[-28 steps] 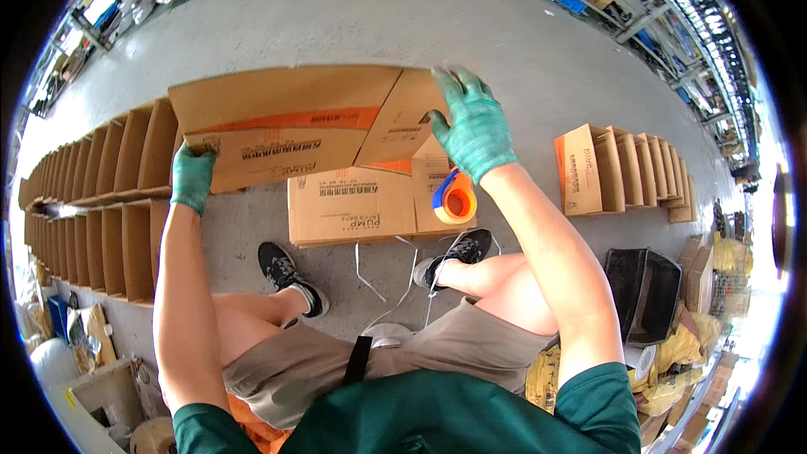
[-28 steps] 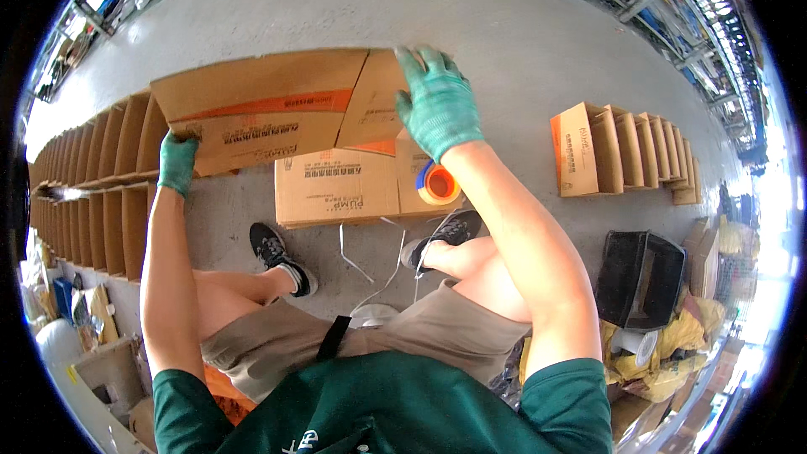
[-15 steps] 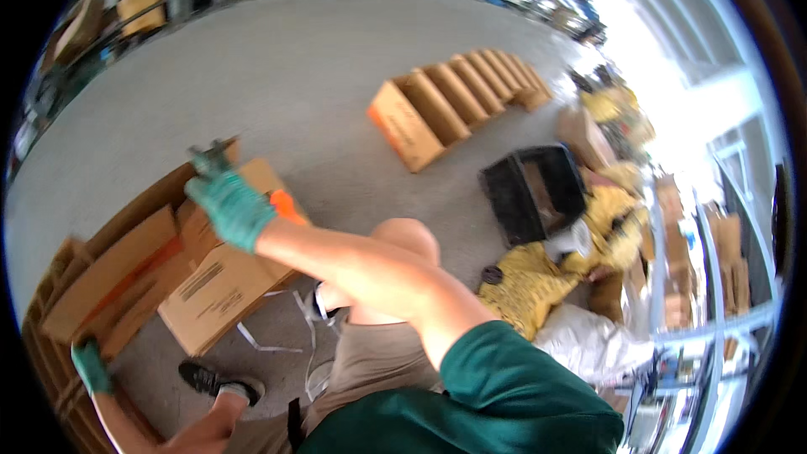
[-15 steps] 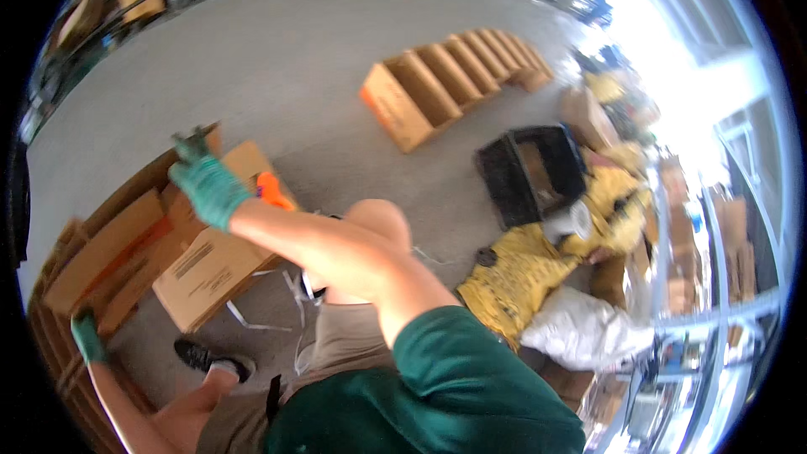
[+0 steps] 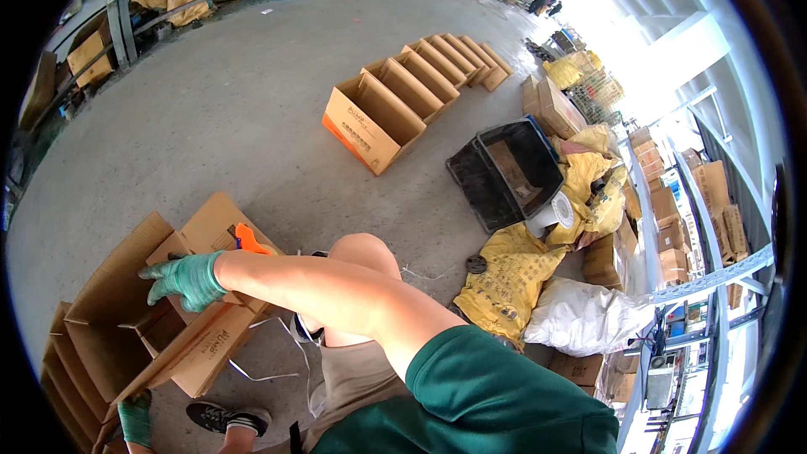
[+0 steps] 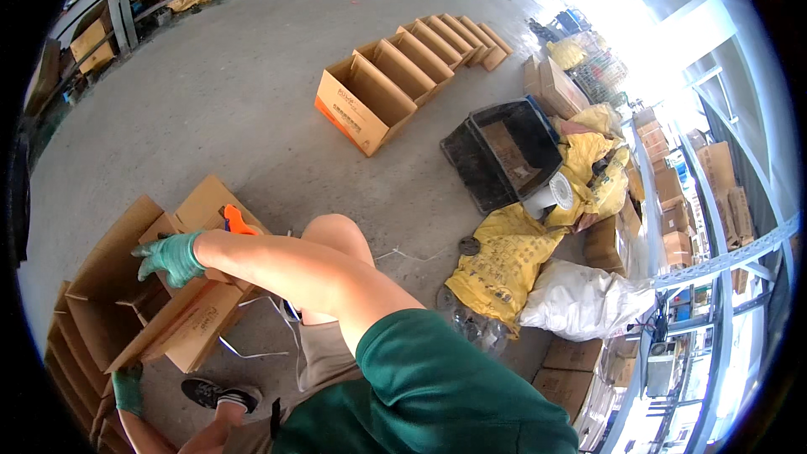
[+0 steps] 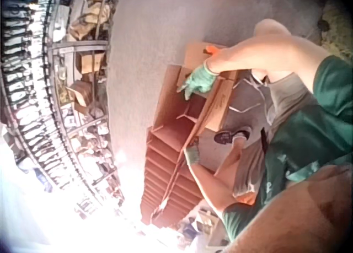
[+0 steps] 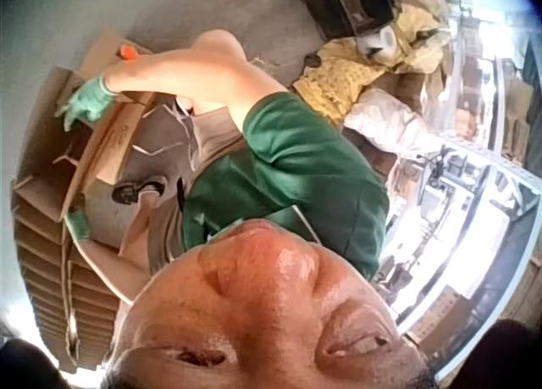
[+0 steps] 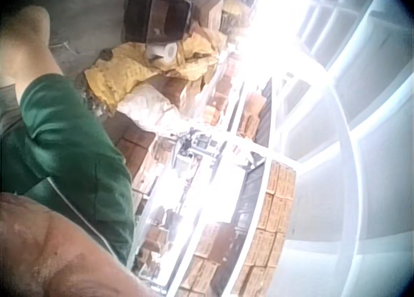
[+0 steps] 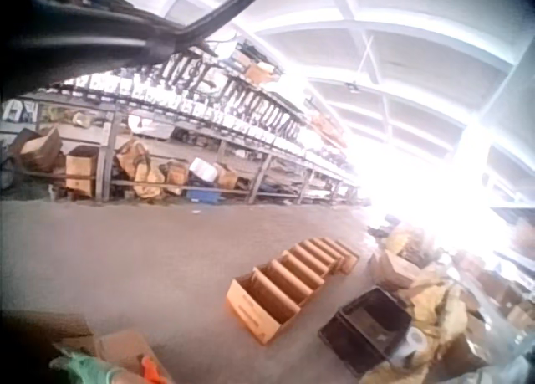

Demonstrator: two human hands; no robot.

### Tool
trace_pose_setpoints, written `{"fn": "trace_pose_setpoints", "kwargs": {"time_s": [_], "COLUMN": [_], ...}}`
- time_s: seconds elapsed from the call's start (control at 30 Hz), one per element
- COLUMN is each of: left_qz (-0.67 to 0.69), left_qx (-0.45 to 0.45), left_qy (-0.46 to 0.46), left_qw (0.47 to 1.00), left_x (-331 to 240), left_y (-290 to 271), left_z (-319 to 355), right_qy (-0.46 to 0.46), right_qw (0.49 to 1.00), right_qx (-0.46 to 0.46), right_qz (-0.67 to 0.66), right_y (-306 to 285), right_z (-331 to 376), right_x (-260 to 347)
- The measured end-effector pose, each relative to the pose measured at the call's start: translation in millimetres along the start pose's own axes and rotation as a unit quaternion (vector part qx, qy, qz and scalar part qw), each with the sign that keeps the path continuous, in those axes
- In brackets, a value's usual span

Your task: The person sits on the floor and repeatedly folds the flaps of cardboard boxes closed. They use a handheld tape dispenser to apply clear packing tape across the seams of each box, then place the sealed boxes into a stack.

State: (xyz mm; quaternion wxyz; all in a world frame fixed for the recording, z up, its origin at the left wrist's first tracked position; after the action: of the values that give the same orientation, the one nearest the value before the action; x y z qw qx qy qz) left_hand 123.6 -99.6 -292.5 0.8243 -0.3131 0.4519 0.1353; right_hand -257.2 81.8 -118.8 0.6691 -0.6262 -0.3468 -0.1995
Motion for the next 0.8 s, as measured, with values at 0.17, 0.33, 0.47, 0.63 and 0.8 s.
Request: {"fn": "trace_pose_setpoints", "kwargs": {"time_s": [0.17,0.33,0.47,0.63,0.8], "left_qz": [-0.023,-0.190,0.024,0.012,0.034], "left_qx": [-0.068,-0.048,-0.104,-0.307,-0.275], "left_qy": [0.084,0.212,0.213,0.055,0.082], "left_qw": [0.994,0.957,0.971,0.950,0.957], "left_x": [-58.8,-148.6,-120.3,-129.8,-144.8], "left_y": [-9.3,46.8,29.4,29.2,42.3], "left_z": [9.3,15.7,3.8,7.0,-0.5], "right_qy": [0.127,0.036,0.115,0.235,0.248], "right_qw": [0.978,0.970,0.883,0.823,0.856], "right_qx": [-0.159,-0.216,-0.197,-0.383,-0.251], "right_qz": [0.047,-0.103,-0.410,-0.347,-0.378], "right_y": [-0.5,0.5,-15.6,-44.5,-58.1], "right_z": [8.9,17.0,8.3,10.9,-0.1], "right_x": [-49.1,-53.7,-80.2,-116.8,-62.9]}}
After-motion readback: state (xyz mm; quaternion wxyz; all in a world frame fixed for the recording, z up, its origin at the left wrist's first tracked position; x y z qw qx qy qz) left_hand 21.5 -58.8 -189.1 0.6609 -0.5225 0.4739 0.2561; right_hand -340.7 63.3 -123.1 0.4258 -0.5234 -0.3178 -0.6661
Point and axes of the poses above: each hand's wrist, its own z-axis away from the middle knuckle, its own y-axis out of the palm, x = y × z, the point moved 9 cm from there along -z, towards the middle knuckle, and after that the axes turned 3 degrees about -z, right-handed, at the moved point
